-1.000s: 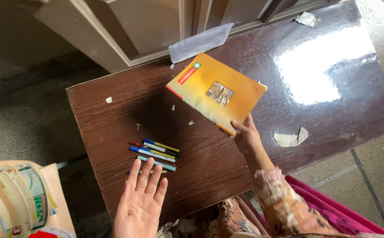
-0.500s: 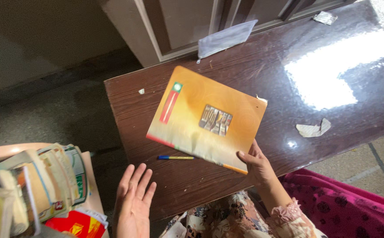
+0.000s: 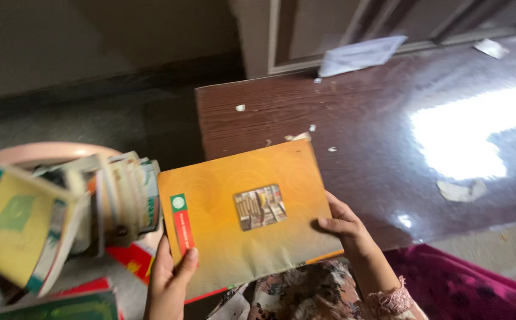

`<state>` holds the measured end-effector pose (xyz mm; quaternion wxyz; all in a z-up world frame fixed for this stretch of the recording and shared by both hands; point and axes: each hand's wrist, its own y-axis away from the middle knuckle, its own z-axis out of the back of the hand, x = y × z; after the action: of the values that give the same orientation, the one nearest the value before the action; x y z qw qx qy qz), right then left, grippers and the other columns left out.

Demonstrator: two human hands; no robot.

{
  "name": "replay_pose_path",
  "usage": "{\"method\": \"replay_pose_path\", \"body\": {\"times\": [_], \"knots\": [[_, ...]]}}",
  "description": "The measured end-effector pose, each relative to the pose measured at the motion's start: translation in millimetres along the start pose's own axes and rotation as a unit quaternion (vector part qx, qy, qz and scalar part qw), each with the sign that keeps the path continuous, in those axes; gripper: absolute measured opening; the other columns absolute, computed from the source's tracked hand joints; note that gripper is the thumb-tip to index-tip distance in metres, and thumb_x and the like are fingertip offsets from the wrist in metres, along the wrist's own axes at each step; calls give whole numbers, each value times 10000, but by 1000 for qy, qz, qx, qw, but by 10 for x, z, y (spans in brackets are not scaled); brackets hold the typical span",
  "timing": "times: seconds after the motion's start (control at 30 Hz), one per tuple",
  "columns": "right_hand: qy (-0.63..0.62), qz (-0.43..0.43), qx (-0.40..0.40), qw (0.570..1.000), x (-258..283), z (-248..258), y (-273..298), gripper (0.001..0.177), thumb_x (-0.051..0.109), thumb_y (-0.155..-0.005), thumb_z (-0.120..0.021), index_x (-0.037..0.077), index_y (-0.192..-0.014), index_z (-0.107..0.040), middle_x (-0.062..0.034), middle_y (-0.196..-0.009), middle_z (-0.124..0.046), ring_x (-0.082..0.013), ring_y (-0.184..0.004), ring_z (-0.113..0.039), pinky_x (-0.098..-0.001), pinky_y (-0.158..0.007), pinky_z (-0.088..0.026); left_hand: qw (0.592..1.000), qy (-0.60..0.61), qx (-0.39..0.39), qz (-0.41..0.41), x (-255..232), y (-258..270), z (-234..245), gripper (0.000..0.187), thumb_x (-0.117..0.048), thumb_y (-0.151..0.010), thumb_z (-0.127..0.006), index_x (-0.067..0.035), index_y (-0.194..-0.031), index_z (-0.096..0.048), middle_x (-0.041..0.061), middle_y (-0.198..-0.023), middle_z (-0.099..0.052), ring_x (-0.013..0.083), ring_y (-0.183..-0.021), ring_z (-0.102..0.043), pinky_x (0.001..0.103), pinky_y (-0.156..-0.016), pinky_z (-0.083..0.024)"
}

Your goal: The person organizes books and pens on a wooden table, placing them into a plastic bag and a container. They then wipe the table surface with a crumpled paper and a cloth to remove dust and debris.

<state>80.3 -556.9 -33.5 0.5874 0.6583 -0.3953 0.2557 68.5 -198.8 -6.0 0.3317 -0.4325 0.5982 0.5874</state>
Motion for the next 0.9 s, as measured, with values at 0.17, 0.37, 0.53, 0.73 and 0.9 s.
{"method": "replay_pose_path", "body": {"times": [0.17,0.37,0.53,0.73,0.9], "knots": [[-171,38,191,966,-84,-650,-124,882,514,-935,-634,54,-1643,-381,-128,-1260,-597,-350,-1197,-642,-473,-977,-508,982,119,-148,-11,-38,195,569,608,-20,-934,-533,-106,-1526,-423,94,-1377,-610,219,-1221,-591,377,-1017,-465],[-192,64,265,943,74,-1168,-65,882,592,-940,-560,85,-1619,-313,-164,-1384,-628,-316,-1195,-632,-461,-979,-524,928,231,-269,-113,24,252,1640,457,-101,-1059,-443,-121,-1515,-461,101,-1434,-580,275,-1300,-576,497,-1053,-488],[-197,62,253,945,21,-1228,-10,816,566,-980,-526,92,-1614,-333,-174,-1360,-635,-305,-1179,-633,-459,-975,-526,850,441,-238,-164,356,-117,2498,376,-51,-1070,-488,-88,-1434,-573,140,-1523,-608,307,-1438,-590,521,-1156,-478],[-243,49,240,939,-183,-1040,-39,726,500,-998,-510,97,-1583,-362,-157,-1356,-638,-290,-1180,-633,-441,-986,-515,894,381,-222,-78,633,-337,2501,150,-53,-1055,-536,-189,-1117,-543,128,-1506,-587,340,-1426,-565,505,-1163,-473],[-249,29,179,952,-331,-768,-125,708,478,-1018,-528,53,-1566,-386,-165,-1334,-650,-283,-1160,-636,-420,-985,-510,920,354,-168,16,228,-237,1205,372,-124,-1045,-541,-87,-1408,-473,172,-1534,-523,351,-1406,-468,478,-1140,-398]]}}
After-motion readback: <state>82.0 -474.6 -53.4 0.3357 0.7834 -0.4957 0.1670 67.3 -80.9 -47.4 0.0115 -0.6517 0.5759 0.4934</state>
